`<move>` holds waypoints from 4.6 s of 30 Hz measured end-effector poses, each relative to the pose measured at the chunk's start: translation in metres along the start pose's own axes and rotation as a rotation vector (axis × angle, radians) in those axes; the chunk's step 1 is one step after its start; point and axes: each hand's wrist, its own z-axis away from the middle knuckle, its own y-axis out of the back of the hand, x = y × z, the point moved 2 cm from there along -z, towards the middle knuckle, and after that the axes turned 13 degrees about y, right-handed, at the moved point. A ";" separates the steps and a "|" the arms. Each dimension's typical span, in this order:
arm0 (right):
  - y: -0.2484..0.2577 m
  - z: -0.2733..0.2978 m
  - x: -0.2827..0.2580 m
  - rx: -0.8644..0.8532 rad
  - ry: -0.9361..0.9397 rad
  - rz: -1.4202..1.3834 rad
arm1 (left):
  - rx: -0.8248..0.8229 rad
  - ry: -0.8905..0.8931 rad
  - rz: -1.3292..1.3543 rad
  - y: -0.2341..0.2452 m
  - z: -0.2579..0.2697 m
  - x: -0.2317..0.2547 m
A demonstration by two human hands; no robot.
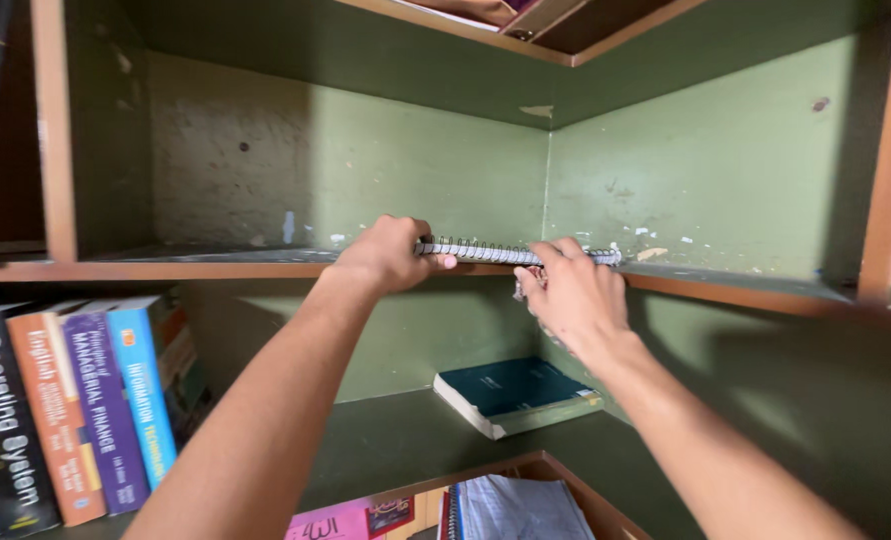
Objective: The person wipes a book with a cloth, places it on a shelf, then moves a flower pot and a vase onto the shelf. The person then picks up several notebooks from a stack and places them on the upper shelf.
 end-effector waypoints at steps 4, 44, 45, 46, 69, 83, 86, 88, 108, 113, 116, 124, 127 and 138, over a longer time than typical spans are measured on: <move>-0.020 -0.012 0.016 -0.046 -0.091 0.036 | 0.005 0.040 -0.045 -0.024 -0.021 0.013; -0.109 -0.008 0.031 0.544 -0.069 -0.493 | 0.335 -0.217 0.630 -0.088 -0.004 0.037; -0.105 0.004 0.015 0.595 -0.053 -0.530 | 0.220 -0.177 0.766 -0.088 0.006 0.027; -0.100 0.013 -0.001 0.646 -0.037 -0.568 | 0.178 -0.131 0.862 -0.086 0.016 0.015; -0.109 0.168 -0.364 -0.275 -0.226 -1.451 | -0.036 0.399 0.833 -0.016 0.296 -0.303; -0.178 0.281 -0.321 -0.639 -0.091 -1.094 | -0.323 0.724 0.494 -0.105 0.355 -0.363; -0.156 0.261 -0.282 -0.520 -0.087 -1.074 | -0.334 0.730 0.586 -0.109 0.332 -0.333; -0.145 0.249 -0.251 -0.446 -0.093 -1.066 | -0.348 0.701 0.621 -0.115 0.320 -0.316; -0.163 0.311 0.044 -0.573 -0.459 -0.510 | -0.490 0.435 0.828 -0.258 0.203 -0.138; -0.170 0.336 0.074 -0.673 -0.588 -0.484 | -0.399 0.381 0.557 -0.304 0.181 -0.108; -0.176 0.346 0.087 -0.662 -0.612 -0.533 | -0.405 0.402 0.386 -0.328 0.172 -0.094; -0.171 0.332 0.083 -0.766 -0.671 -0.492 | -0.409 0.685 0.213 -0.334 0.179 -0.070; -0.164 0.321 0.061 -0.963 -0.637 -0.441 | -0.420 0.684 0.203 -0.328 0.182 -0.070; -0.150 0.314 0.038 -0.878 -0.528 -0.439 | -0.483 0.828 0.514 -0.326 0.190 -0.082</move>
